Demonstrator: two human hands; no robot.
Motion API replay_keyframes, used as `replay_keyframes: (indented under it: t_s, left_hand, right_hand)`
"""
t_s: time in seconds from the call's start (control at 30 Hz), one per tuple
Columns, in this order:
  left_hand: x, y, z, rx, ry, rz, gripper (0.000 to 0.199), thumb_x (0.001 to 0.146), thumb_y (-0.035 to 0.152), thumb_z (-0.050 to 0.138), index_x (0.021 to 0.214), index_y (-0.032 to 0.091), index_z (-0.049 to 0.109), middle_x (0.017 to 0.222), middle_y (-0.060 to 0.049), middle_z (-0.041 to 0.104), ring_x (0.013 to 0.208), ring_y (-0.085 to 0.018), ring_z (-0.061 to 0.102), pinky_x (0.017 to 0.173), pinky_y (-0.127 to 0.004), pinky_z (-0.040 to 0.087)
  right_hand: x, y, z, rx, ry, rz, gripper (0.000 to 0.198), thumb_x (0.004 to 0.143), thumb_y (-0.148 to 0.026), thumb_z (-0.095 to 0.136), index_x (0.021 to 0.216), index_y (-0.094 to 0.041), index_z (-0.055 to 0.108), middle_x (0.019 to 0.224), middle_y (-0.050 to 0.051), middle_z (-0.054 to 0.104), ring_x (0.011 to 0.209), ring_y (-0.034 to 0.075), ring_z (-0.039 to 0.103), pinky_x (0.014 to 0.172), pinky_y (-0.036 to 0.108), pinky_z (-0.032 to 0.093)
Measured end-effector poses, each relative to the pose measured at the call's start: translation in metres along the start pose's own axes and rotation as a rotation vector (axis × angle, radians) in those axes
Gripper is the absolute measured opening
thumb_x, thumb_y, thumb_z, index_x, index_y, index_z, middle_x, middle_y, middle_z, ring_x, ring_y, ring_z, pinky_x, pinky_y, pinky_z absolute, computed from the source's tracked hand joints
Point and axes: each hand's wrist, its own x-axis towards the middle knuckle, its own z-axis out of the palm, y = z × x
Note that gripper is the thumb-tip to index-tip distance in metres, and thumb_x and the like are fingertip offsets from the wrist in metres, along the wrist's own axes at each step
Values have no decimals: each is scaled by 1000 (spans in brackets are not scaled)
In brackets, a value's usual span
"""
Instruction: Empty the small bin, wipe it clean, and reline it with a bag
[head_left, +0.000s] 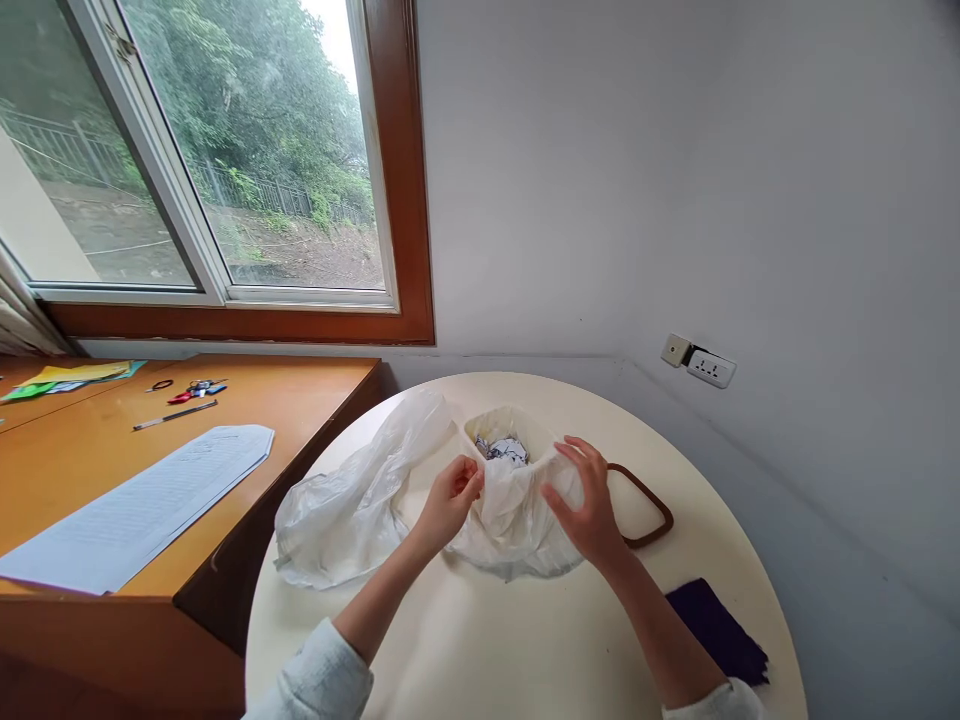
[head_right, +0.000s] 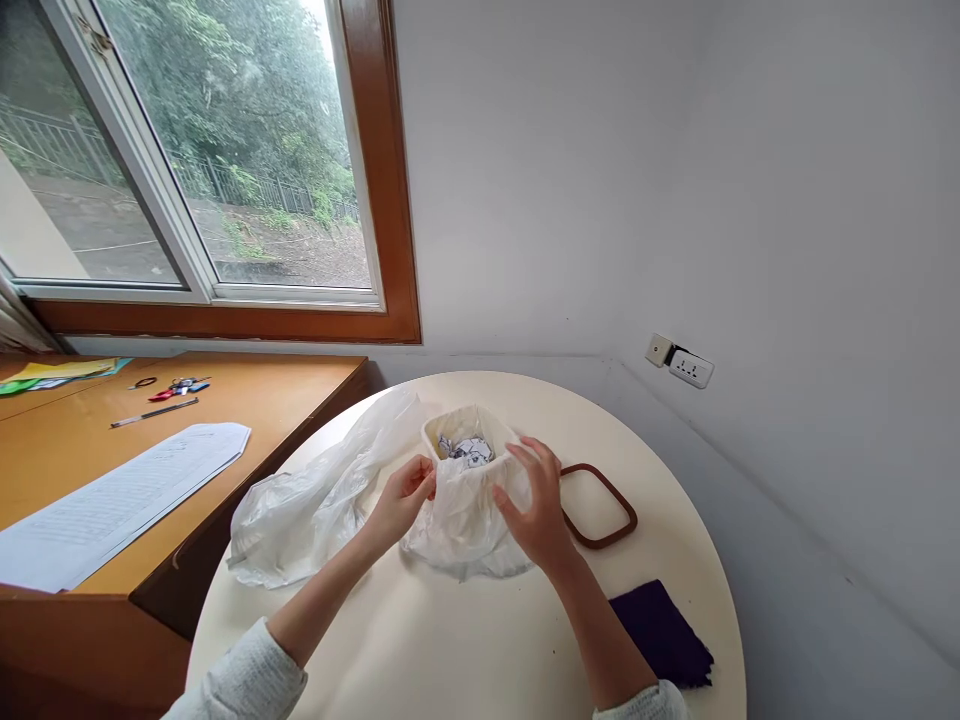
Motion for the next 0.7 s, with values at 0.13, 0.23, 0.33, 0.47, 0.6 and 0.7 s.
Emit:
replay_keyframes:
  t_s: [0.13,0.23,0.33,0.47,0.6,0.7]
  left_hand:
    - [2,1,5,-54,20,-3,29,81,40,48,65,17,42,60,3,44,57,-10,46,56,-23,40]
    - [2,4,2,-49,49,-6,28,81,38,49,63,17,43,59,4,43,57,-9,45,56,-23,39]
    - [2,8,-5,-3,96,-12,27,81,36,48,62,17,45,58,4,44,57,-10,46,57,-23,39]
    - [6,13,-17,35,163,-3,24,80,34,49,64,16,47,60,3,46,60,-10,46,59,-24,40]
    - [12,15,-27,45,198,3,22,80,31,49,64,16,47,60,3,47,60,-10,46,60,-24,41]
    - [14,17,-32,94,202,8,21,80,30,49,64,17,47,60,3,47,60,-10,46,59,-24,41]
  right_hand:
    - [2,-5,8,-5,-27,-69,22,81,-29,56,102,-27,61,112,7,53,109,23,47,89,43,43]
    - [5,-3,11,16,-13,-90,18,83,-24,53,98,-27,64,103,6,58,102,20,52,86,40,43]
    - [8,-1,10,15,3,-84,16,85,-21,51,91,-26,65,96,4,61,96,18,55,86,38,39]
    - [11,-1,8,-25,33,-57,13,85,-21,50,83,-23,63,89,2,63,91,17,56,87,38,33]
    - [14,-1,7,-72,71,-7,11,84,-23,50,80,-21,60,90,3,63,92,18,55,88,39,30]
    - [19,-3,2,-123,67,13,11,82,-25,51,78,-22,61,92,4,63,94,20,55,89,39,30]
